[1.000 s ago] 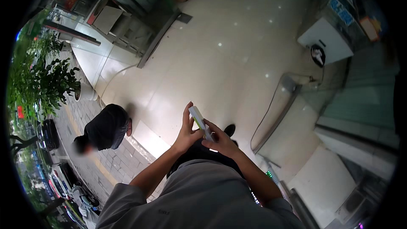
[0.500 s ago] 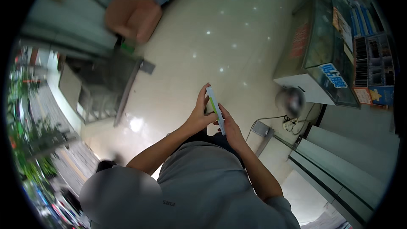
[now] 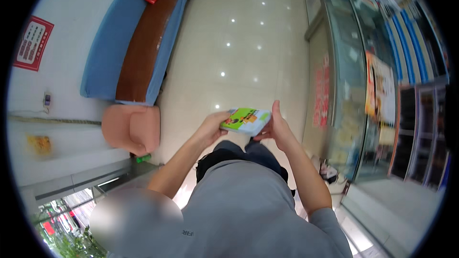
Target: The person unpacks a new battery, removes the protective film, and installs it into a disassembled smartphone. They connect the battery ribbon cable, test the device, and then disconnect the cable again.
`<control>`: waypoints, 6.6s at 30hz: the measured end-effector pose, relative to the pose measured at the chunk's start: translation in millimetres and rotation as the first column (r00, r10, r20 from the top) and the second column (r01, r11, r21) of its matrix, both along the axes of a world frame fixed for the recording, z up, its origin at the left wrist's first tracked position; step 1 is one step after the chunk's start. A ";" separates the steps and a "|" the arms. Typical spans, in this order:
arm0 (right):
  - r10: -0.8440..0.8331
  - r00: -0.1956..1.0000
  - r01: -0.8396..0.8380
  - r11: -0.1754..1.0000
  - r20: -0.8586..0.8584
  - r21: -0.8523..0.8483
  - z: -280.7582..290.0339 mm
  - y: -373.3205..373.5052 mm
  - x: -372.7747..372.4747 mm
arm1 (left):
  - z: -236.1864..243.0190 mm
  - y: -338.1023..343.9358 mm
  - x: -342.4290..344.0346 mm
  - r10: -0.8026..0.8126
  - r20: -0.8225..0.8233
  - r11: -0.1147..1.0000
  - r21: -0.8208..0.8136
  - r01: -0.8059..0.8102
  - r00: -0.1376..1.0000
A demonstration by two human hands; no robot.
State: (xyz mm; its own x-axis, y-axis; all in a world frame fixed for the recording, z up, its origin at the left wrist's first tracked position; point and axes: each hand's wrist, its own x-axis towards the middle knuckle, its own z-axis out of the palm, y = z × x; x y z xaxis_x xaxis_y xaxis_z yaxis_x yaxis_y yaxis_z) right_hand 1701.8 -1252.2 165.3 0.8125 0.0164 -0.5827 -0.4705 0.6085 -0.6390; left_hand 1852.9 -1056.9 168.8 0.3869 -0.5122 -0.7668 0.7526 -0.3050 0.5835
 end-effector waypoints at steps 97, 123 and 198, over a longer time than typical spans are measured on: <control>-0.623 -0.387 0.024 -0.744 0.680 -0.668 103.1 -1450.4 1036.9 | 71.4 -1772.4 972.5 -0.638 0.765 -0.383 -0.212 0.899 -0.092; -0.728 -0.364 0.070 -0.644 0.582 -0.762 79.7 -1441.2 1029.5 | 46.3 -1784.4 947.6 -0.622 0.782 -0.329 -0.235 0.915 -0.023; -0.939 -0.248 0.761 -0.341 0.238 -0.552 42.1 -1345.4 958.2 | 14.0 -1934.3 877.2 0.536 0.834 -0.075 0.205 0.976 -0.134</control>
